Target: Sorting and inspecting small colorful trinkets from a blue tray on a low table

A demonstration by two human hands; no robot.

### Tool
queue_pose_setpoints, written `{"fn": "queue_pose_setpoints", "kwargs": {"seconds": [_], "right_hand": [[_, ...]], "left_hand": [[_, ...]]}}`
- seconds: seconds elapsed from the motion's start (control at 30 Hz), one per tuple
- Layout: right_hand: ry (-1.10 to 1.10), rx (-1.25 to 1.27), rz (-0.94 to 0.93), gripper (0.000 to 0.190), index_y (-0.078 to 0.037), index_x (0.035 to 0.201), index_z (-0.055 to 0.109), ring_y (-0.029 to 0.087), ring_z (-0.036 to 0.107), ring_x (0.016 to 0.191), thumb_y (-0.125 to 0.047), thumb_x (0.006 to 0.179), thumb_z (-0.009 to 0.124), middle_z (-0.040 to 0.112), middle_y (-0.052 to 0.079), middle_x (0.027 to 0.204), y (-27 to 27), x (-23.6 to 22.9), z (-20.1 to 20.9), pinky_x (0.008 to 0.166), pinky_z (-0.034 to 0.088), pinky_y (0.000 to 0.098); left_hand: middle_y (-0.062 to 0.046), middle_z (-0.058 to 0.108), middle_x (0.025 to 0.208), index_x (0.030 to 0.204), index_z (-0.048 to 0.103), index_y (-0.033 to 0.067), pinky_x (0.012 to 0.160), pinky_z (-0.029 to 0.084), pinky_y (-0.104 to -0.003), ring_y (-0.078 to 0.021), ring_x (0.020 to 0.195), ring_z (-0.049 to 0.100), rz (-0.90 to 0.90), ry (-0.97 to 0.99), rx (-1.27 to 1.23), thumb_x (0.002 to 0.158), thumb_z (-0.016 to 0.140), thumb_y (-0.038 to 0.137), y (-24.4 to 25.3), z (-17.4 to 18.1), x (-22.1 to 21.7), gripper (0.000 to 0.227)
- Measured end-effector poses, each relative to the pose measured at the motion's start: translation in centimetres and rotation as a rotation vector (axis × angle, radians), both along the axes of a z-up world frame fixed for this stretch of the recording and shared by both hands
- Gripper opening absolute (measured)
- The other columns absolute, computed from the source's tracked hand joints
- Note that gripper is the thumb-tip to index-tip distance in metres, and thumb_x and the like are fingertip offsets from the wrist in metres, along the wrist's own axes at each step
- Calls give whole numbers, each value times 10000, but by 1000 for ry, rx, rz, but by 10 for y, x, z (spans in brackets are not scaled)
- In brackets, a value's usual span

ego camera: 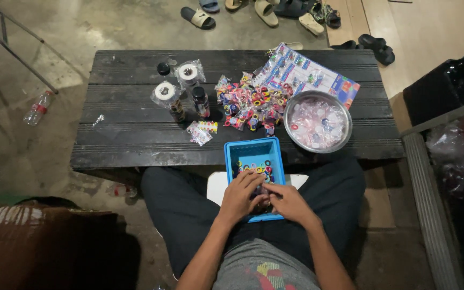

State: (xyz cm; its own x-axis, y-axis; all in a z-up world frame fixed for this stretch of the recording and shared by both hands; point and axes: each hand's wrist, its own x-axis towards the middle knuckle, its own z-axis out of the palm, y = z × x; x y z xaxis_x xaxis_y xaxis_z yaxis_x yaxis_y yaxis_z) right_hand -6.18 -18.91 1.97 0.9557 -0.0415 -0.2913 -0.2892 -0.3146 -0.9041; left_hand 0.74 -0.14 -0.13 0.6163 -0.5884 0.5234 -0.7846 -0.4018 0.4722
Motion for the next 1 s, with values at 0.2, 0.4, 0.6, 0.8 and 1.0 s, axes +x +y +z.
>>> {"fn": "queue_pose_setpoints", "kwargs": {"seconds": [0.2, 0.4, 0.6, 0.8, 1.0], "right_hand": [[79, -7, 15, 566, -124, 1379, 670, 322, 776, 604, 29, 849, 542, 758, 259, 1080, 0, -1, 7, 495, 618, 363], [39, -36, 23, 491, -102, 1256, 759, 308, 756, 548, 60, 845, 546, 770, 258, 969, 7, -1, 16, 458, 595, 344], [25, 8, 59, 557, -91, 1322, 707, 289, 738, 500, 103, 819, 565, 756, 247, 919, 9, -1, 4, 422, 589, 347], [149, 60, 91, 547, -60, 1301, 709, 296, 700, 431, 92, 814, 510, 734, 240, 729, 8, 2, 4, 378, 580, 309], [221, -70, 215, 327, -74, 1065, 759, 255, 706, 428, -21, 818, 552, 739, 207, 627, 5, 10, 9, 367, 534, 303]], "left_hand": [[-21, 690, 1219, 1326, 652, 192, 816, 531, -396, -298, 1232, 600, 2, -17, -10, 896, 750, 382, 0, -6, 1, 480], [-46, 705, 1137, 1375, 632, 150, 782, 515, -393, -287, 1152, 625, 1, -16, 22, 900, 726, 407, 1, -19, 0, 548], [-34, 691, 1138, 1347, 644, 162, 781, 496, -393, -280, 1138, 617, -13, -16, 5, 949, 664, 399, 1, -6, -2, 464], [-20, 684, 1095, 1269, 678, 189, 784, 486, -387, -271, 1091, 625, -57, 1, -29, 980, 644, 390, 6, 8, -2, 353], [-16, 698, 1102, 1283, 662, 191, 799, 487, -396, -255, 1060, 662, -96, 38, -5, 985, 647, 385, 8, 1, -2, 357]]}}
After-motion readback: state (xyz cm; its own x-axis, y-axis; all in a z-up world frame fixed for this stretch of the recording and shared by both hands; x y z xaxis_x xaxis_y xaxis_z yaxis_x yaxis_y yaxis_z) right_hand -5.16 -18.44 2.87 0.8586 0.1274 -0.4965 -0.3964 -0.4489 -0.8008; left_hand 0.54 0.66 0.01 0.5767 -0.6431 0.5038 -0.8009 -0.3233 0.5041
